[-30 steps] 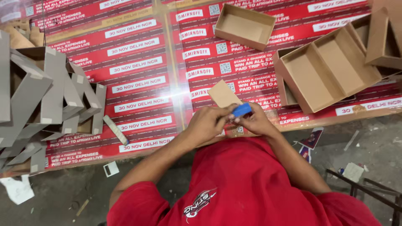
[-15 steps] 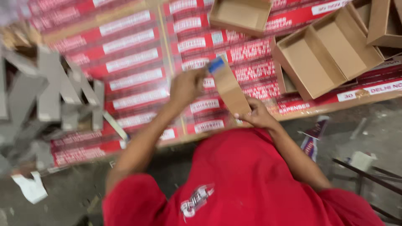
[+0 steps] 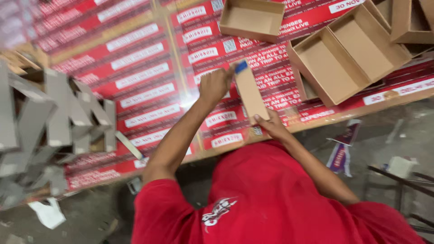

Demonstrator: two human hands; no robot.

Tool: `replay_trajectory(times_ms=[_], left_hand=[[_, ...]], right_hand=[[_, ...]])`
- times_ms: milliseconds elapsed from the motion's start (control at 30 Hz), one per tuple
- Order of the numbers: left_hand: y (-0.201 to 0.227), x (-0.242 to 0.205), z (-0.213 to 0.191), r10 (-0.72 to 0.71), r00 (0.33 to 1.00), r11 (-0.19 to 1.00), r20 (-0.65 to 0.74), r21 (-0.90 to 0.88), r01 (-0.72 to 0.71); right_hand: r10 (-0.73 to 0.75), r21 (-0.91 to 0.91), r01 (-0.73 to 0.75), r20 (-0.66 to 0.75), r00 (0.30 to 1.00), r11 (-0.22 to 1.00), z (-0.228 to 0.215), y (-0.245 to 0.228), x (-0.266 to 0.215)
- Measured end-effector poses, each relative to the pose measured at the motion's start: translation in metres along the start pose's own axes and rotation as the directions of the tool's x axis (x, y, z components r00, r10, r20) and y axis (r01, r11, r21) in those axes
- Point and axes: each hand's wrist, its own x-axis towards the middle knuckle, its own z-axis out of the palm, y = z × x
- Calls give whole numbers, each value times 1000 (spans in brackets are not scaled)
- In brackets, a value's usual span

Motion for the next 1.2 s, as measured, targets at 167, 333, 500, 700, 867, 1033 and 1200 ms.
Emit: replay_trajectory(times_ms=[167,333,500,700,867,1033,1200], left_hand=[[-38,47,-10,-238,971,963,-33,-135,231],[7,-6,-64,-151,941,870,304,-410,273],[63,-27,-116,318,930,912,185,-326,-247],[81,-43,-114,263,907,951,329,-245,-187],[47,-26,-97,170,983,968,-71,-174,-180],[-26,-16,-69,-218,957,976,191,57,211],[-42,-58,-4,-235,962,968,139,-49,244]], right_hand=[[-36,-46,39,76,996,998,-5,-21,-3],[18,-48,-13,104,994,999,6,-31,7],[-103,-300,144,148,984,943,19,-68,17],[-208,-227,239,152,966,944,34,-88,0],[-238,-96,240,29,971,966,45,-73,3],[-354,-86,346,-110,929,934,12,-105,-36],[-408,-217,389,-52,911,895,-54,-175,-72]])
